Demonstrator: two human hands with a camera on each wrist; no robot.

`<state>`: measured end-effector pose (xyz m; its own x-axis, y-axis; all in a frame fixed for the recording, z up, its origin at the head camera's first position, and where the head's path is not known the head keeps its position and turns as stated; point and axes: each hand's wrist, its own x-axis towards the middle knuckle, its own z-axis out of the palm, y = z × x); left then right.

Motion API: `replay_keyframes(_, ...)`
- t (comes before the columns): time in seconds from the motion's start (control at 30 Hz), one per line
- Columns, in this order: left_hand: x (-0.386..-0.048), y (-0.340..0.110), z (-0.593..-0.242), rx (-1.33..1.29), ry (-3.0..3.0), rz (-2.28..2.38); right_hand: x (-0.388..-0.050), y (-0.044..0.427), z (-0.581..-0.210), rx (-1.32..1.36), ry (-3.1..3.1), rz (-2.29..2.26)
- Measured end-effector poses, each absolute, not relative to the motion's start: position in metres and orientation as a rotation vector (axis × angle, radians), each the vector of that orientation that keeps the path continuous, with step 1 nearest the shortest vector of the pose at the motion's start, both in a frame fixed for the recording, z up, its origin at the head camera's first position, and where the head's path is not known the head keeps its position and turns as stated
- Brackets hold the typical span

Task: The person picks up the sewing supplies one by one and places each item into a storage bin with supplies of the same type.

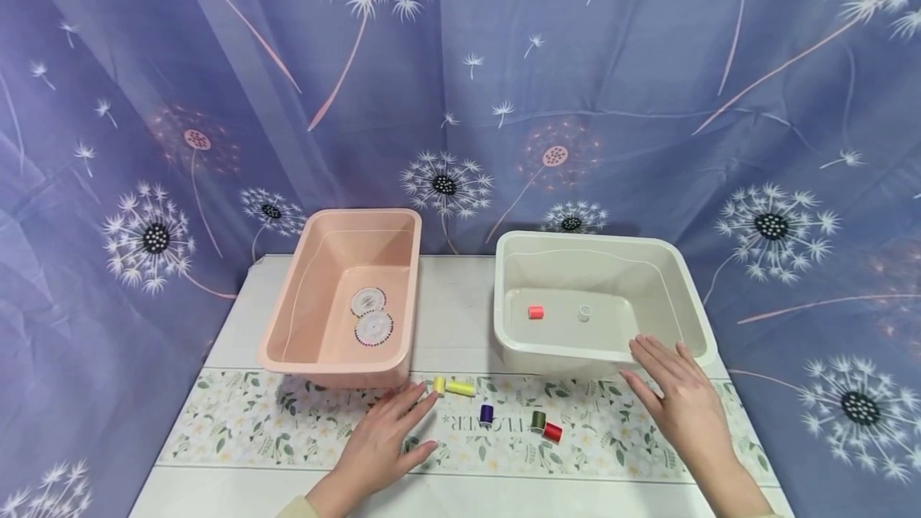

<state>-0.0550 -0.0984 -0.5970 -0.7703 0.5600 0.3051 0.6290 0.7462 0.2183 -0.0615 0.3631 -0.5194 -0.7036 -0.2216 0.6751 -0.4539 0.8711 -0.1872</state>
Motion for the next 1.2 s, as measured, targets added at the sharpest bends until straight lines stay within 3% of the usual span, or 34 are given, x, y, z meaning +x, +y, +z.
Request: replay_keyframes(1.2, -0.067, -0.082, -0.621, -0.853, -2.813, -0.443, -0.066, 0.366, -0.52, 0.37, -2.34, 0.508)
